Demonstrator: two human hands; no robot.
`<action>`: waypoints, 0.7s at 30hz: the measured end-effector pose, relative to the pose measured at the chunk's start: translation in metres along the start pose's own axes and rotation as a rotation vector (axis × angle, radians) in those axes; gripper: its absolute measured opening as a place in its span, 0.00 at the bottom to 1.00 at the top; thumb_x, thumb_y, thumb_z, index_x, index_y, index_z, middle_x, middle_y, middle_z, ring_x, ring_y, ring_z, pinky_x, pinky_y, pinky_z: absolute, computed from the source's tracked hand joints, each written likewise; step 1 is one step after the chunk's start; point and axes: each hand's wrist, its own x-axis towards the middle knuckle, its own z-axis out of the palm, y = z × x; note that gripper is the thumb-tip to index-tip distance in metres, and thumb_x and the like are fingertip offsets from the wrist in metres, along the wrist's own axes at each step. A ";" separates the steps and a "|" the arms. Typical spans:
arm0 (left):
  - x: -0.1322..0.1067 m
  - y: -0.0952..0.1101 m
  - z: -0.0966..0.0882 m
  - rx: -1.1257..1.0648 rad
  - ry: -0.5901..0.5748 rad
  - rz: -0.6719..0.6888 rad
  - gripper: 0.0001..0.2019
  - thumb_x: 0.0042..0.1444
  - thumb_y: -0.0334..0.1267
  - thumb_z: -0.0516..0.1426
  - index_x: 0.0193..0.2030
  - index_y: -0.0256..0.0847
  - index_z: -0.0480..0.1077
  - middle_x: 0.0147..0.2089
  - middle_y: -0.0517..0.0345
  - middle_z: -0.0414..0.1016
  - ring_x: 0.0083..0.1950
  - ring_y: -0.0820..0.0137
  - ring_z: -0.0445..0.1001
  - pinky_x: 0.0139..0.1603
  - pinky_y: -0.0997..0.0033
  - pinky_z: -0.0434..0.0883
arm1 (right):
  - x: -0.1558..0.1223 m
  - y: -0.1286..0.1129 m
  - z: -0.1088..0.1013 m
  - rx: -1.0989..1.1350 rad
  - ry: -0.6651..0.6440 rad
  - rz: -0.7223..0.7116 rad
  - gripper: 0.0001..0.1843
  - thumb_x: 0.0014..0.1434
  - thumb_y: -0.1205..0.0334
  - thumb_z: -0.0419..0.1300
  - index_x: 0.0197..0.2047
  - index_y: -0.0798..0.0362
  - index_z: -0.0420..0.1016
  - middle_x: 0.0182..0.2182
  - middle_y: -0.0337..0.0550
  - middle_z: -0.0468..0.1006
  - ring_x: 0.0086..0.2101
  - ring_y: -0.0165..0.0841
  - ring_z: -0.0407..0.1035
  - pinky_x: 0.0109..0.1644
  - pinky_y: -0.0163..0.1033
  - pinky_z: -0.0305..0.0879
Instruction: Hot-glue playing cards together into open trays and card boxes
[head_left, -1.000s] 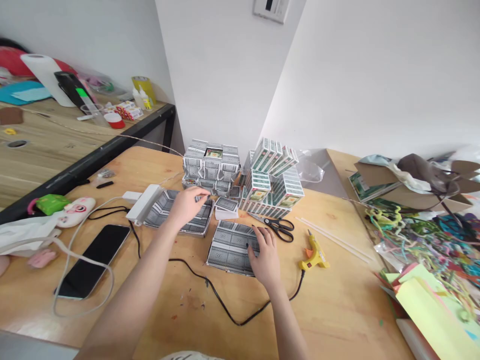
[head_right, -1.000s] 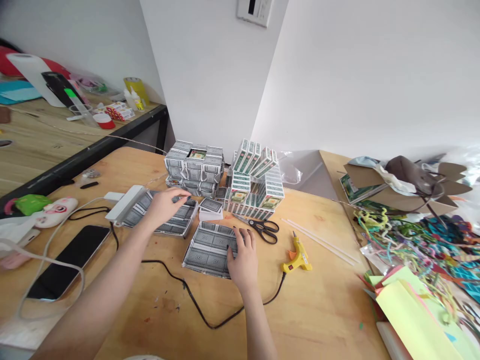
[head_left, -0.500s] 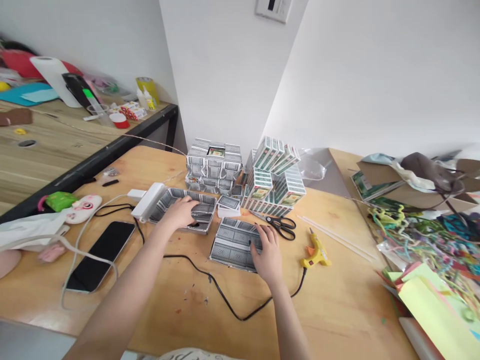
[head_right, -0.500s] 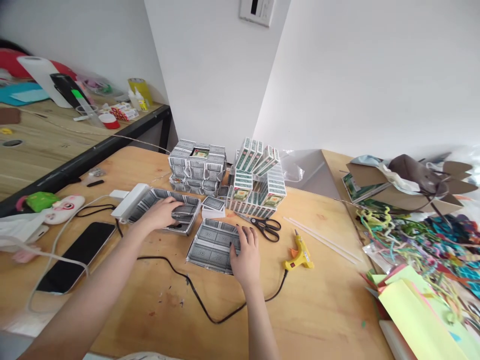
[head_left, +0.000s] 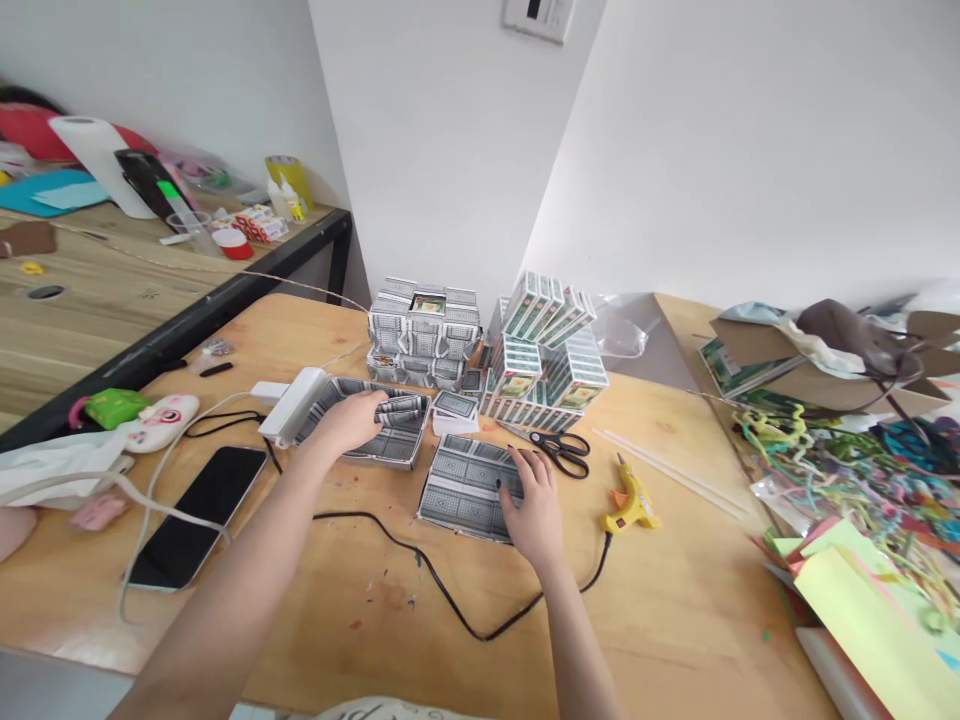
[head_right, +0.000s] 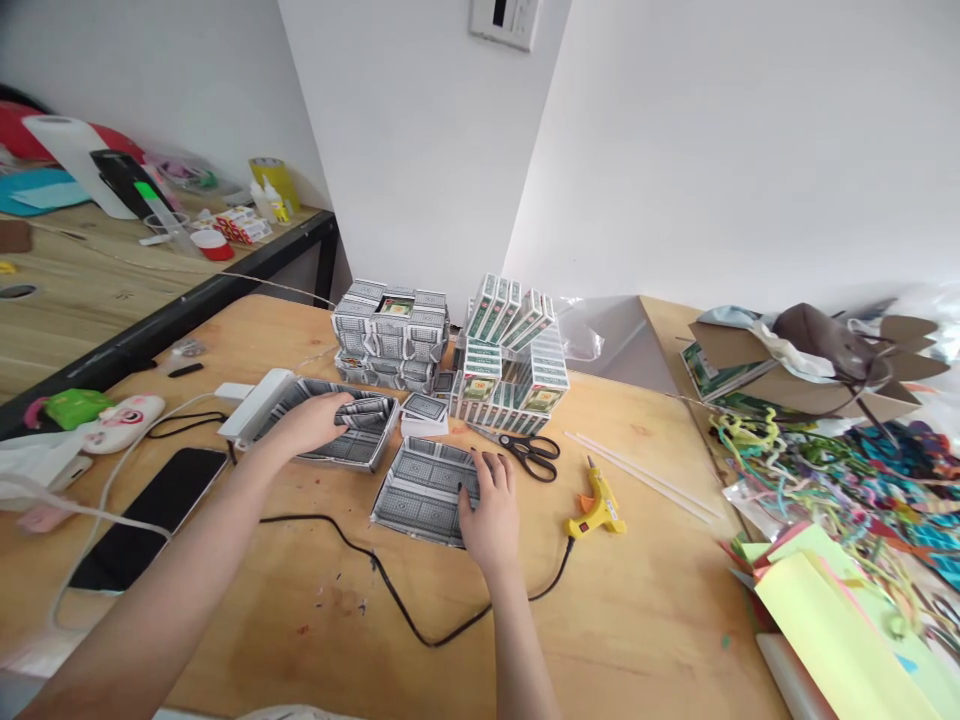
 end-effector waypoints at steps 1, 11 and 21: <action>0.002 0.000 -0.001 0.011 0.012 0.004 0.18 0.50 0.35 0.54 0.49 0.45 0.67 0.51 0.52 0.74 0.50 0.60 0.73 0.48 0.67 0.67 | 0.000 0.000 0.000 0.001 0.001 -0.001 0.27 0.55 0.65 0.50 0.59 0.49 0.62 0.53 0.49 0.66 0.57 0.43 0.53 0.56 0.54 0.61; 0.005 0.010 -0.011 0.091 0.201 -0.002 0.14 0.52 0.35 0.53 0.47 0.42 0.67 0.46 0.48 0.72 0.53 0.53 0.67 0.50 0.57 0.64 | 0.001 -0.001 -0.001 -0.003 -0.012 0.009 0.26 0.55 0.66 0.51 0.59 0.50 0.62 0.53 0.49 0.66 0.58 0.43 0.53 0.56 0.53 0.60; -0.003 0.003 -0.003 0.064 0.403 -0.071 0.22 0.50 0.37 0.57 0.54 0.43 0.63 0.57 0.45 0.59 0.59 0.50 0.57 0.57 0.54 0.60 | 0.001 0.001 -0.001 -0.002 -0.003 -0.005 0.27 0.55 0.66 0.51 0.59 0.49 0.62 0.53 0.49 0.66 0.57 0.43 0.54 0.56 0.53 0.61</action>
